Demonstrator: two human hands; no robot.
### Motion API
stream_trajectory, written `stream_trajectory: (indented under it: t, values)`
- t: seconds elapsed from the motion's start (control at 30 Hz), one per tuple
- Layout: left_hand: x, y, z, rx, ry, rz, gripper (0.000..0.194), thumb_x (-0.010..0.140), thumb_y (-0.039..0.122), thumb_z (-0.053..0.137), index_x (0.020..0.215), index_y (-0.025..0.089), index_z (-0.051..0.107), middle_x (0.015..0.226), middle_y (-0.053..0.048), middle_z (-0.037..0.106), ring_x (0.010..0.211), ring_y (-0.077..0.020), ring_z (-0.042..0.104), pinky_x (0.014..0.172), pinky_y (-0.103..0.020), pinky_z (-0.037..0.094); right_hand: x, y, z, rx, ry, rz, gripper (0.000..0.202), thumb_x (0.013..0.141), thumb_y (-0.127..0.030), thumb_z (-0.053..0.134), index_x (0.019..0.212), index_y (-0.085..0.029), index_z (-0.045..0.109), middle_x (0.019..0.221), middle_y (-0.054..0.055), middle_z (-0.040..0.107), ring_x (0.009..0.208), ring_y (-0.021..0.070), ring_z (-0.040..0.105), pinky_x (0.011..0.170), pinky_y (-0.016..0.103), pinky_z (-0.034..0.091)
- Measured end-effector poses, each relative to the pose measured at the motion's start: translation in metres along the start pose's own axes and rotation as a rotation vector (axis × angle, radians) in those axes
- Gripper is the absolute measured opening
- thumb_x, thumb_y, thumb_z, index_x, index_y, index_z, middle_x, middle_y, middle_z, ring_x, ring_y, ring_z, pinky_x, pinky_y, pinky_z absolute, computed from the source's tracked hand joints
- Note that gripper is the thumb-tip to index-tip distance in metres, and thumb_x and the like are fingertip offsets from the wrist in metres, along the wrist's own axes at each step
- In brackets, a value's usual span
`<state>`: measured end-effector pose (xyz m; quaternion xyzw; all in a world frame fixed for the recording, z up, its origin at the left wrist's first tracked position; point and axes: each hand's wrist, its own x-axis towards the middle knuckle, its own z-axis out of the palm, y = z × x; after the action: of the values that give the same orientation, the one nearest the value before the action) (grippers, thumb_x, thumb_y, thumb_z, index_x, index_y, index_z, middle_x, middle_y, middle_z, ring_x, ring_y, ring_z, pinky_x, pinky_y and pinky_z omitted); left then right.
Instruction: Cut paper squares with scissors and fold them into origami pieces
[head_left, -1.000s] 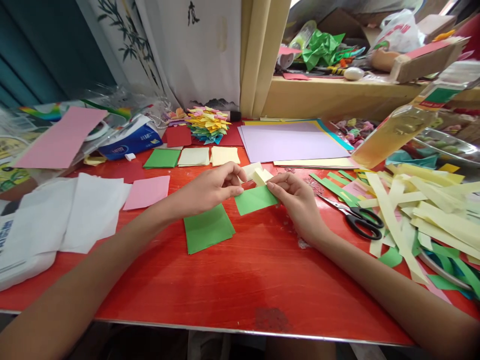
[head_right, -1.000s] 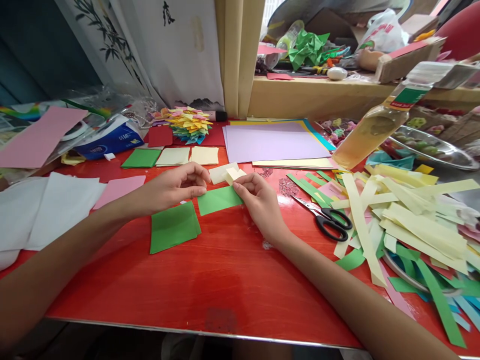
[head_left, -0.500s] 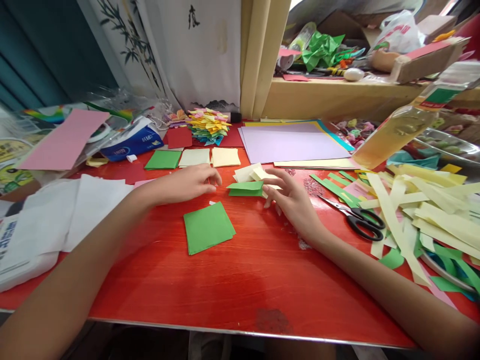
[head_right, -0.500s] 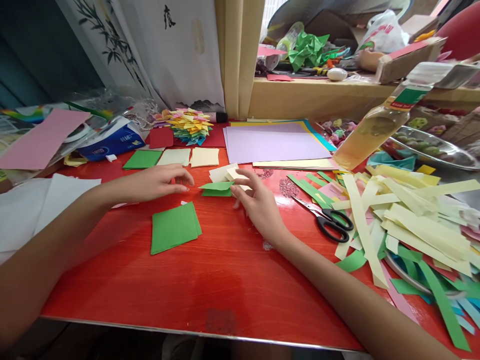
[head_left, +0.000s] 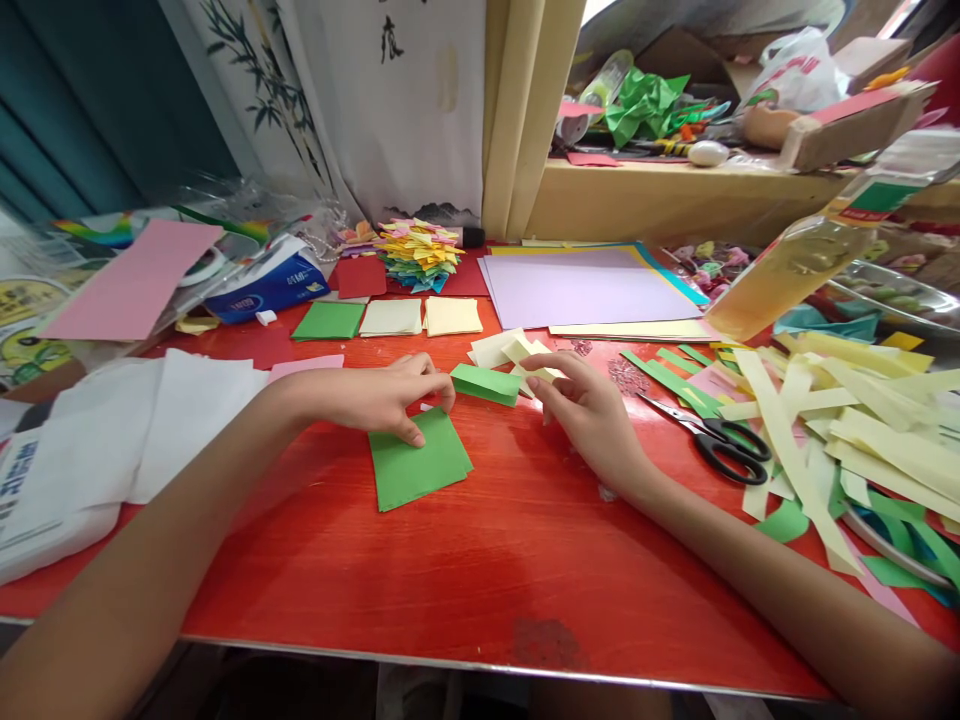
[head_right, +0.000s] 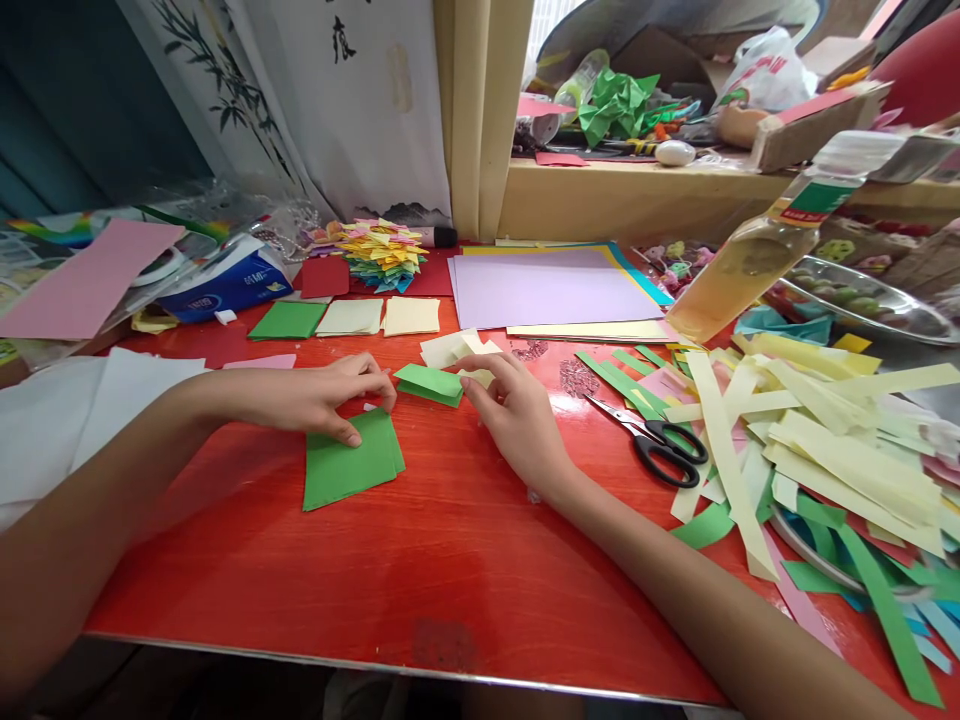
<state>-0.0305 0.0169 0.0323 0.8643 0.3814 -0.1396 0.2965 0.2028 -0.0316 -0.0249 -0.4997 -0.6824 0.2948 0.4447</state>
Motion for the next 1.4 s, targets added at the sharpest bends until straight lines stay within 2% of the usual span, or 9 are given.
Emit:
stream_trajectory:
  t: [0.27, 0.37, 0.47, 0.63, 0.83, 1.0, 1.17, 1.27, 1.4]
  values:
    - [0.001, 0.000, 0.001, -0.014, 0.014, 0.010, 0.031, 0.071, 0.037, 0.055, 0.099, 0.026, 0.050, 0.099, -0.002, 0.041, 0.085, -0.0185, 0.043, 0.073, -0.027, 0.036, 0.000, 0.000, 0.000, 0.013, -0.023, 0.036, 0.014, 0.086, -0.029, 0.046, 0.093, -0.021, 0.057, 0.100, 0.002, 0.058, 0.051, 0.0068, 0.047, 0.050, 0.025, 0.036]
    - [0.002, -0.002, 0.001, 0.002, 0.012, 0.025, 0.026, 0.071, 0.037, 0.054, 0.094, 0.024, 0.050, 0.099, -0.002, 0.041, 0.085, -0.0180, 0.042, 0.072, -0.027, 0.035, 0.000, -0.001, 0.000, 0.025, -0.025, 0.052, 0.014, 0.086, -0.029, 0.047, 0.091, -0.021, 0.057, 0.092, 0.001, 0.059, 0.050, 0.0068, 0.047, 0.050, 0.025, 0.036]
    - [0.002, -0.002, 0.002, 0.015, 0.028, 0.051, 0.019, 0.071, 0.035, 0.055, 0.083, 0.021, 0.047, 0.091, -0.002, 0.043, 0.079, -0.0166, 0.042, 0.068, -0.026, 0.034, -0.001, -0.002, 0.000, 0.038, -0.026, 0.056, 0.014, 0.086, -0.029, 0.047, 0.090, -0.020, 0.056, 0.081, 0.000, 0.058, 0.049, 0.0072, 0.046, 0.049, 0.024, 0.035]
    - [0.002, -0.001, -0.001, -0.027, 0.055, 0.021, 0.013, 0.074, 0.032, 0.051, 0.075, 0.021, 0.045, 0.074, 0.001, 0.047, 0.065, -0.0141, 0.041, 0.056, -0.024, 0.029, -0.003, -0.002, 0.001, 0.062, -0.080, 0.013, 0.014, 0.085, -0.029, 0.049, 0.091, -0.020, 0.057, 0.082, 0.002, 0.060, 0.050, 0.0071, 0.046, 0.048, 0.025, 0.037]
    - [0.000, 0.002, -0.006, -0.092, 0.164, 0.006, 0.013, 0.075, 0.033, 0.051, 0.083, 0.023, 0.051, 0.075, 0.002, 0.053, 0.065, -0.0139, 0.045, 0.055, -0.023, 0.029, -0.004, -0.002, 0.001, 0.077, -0.158, -0.001, 0.015, 0.086, -0.029, 0.047, 0.094, -0.020, 0.056, 0.075, -0.001, 0.059, 0.046, 0.0062, 0.046, 0.046, 0.024, 0.038]
    - [0.001, 0.001, -0.004, -0.096, 0.206, 0.007, 0.017, 0.074, 0.034, 0.053, 0.087, 0.022, 0.051, 0.077, 0.000, 0.053, 0.066, -0.0141, 0.046, 0.054, -0.023, 0.030, -0.003, -0.004, 0.000, 0.046, -0.216, -0.023, 0.015, 0.087, -0.028, 0.046, 0.093, -0.019, 0.056, 0.066, -0.002, 0.057, 0.046, 0.0065, 0.045, 0.046, 0.023, 0.037]
    - [0.001, -0.004, -0.004, -0.111, 0.266, -0.017, 0.014, 0.076, 0.034, 0.052, 0.079, 0.020, 0.051, 0.074, 0.000, 0.053, 0.064, -0.0129, 0.047, 0.053, -0.022, 0.032, -0.002, -0.005, 0.000, -0.011, -0.351, -0.035, 0.019, 0.088, -0.030, 0.044, 0.092, -0.017, 0.057, 0.061, -0.001, 0.059, 0.046, 0.0071, 0.046, 0.046, 0.022, 0.036]
    - [0.000, -0.005, -0.007, -0.107, 0.269, -0.016, 0.016, 0.078, 0.035, 0.051, 0.076, 0.020, 0.054, 0.082, 0.000, 0.059, 0.072, -0.0137, 0.052, 0.058, -0.022, 0.036, -0.002, -0.004, 0.000, -0.016, -0.405, -0.024, 0.020, 0.088, -0.031, 0.044, 0.090, -0.016, 0.058, 0.059, -0.001, 0.059, 0.046, 0.0070, 0.047, 0.047, 0.021, 0.036]
    - [-0.002, -0.003, -0.012, -0.141, 0.410, 0.012, 0.017, 0.077, 0.036, 0.053, 0.075, 0.020, 0.058, 0.082, 0.000, 0.062, 0.076, -0.0144, 0.055, 0.062, -0.023, 0.038, -0.002, -0.004, 0.000, 0.009, -0.436, -0.001, 0.023, 0.087, -0.034, 0.045, 0.087, -0.015, 0.059, 0.059, -0.001, 0.059, 0.047, 0.0069, 0.047, 0.047, 0.021, 0.036]
